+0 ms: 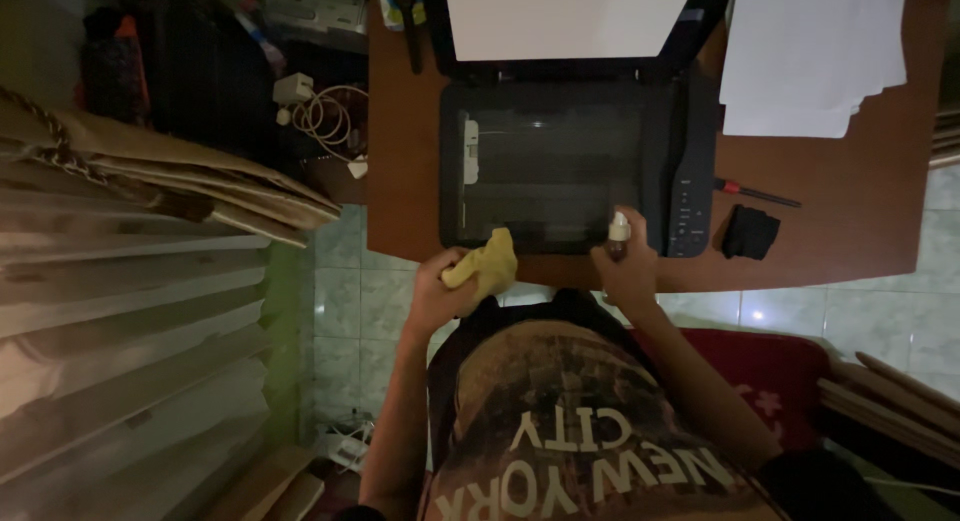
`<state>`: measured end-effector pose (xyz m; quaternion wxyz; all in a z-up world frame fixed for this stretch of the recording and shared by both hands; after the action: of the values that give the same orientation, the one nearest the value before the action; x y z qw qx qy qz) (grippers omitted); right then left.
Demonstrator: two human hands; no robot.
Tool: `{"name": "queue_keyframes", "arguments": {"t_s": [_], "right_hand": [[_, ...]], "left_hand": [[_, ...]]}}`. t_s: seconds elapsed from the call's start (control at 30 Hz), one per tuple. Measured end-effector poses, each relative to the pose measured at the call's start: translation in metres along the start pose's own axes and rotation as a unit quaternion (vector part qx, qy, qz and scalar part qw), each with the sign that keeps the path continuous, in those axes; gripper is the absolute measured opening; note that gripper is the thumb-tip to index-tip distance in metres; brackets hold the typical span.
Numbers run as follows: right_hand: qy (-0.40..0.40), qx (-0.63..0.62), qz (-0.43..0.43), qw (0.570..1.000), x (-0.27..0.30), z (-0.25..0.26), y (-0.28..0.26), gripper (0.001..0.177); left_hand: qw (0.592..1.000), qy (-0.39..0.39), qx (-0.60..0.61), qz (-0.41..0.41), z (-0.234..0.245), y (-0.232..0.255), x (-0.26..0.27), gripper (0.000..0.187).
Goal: The person wipes the exterior of a black printer with a yellow cloth, then opens the scanner lid and wipes the glass surface. The person uses a spray bottle to apply liquid to the cloth before wiping.
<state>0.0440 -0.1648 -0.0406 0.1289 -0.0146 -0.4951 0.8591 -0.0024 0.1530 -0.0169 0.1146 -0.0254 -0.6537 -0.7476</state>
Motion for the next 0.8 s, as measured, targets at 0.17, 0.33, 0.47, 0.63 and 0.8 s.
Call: {"name": "queue_keyframes", "arguments": {"t_s": [0.17,0.33,0.47,0.63,0.8], "right_hand": [[0.020,-0.021,0.006,1.000,-0.014,0.000,-0.017,0.070],[0.092,-0.052,-0.139,0.985,-0.040,0.019,-0.003,0.065],[0.221,0.006,0.097,0.970,-0.060,0.042,0.009,0.074],[0.233,-0.014,0.026,0.972,-0.072,0.064,0.042,0.069],[0.230,-0.004,0.058,0.972,-0.057,0.076,0.050,0.065]], "left_hand": [[0.998,0.010,-0.010,-0.057,0.004,-0.001,-0.001,0.016],[0.999,0.010,-0.014,-0.036,0.004,-0.004,0.002,0.016],[0.997,-0.009,-0.010,-0.077,0.002,-0.001,0.002,0.019],[0.998,-0.001,-0.039,-0.054,-0.013,-0.001,-0.001,0.017],[0.996,-0.067,-0.011,-0.058,-0.033,0.006,-0.003,0.016]]}}
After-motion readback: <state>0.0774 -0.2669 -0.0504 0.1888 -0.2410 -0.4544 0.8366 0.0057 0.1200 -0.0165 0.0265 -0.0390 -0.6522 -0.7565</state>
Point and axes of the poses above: each hand's wrist, its own x-axis away from the middle knuckle, its own z-axis out of the back of the hand, y = z × x, the point moved 3 cm from there along -x, towards the middle knuckle, and after that the axes turned 9 degrees about y, right-handed, at the moved point
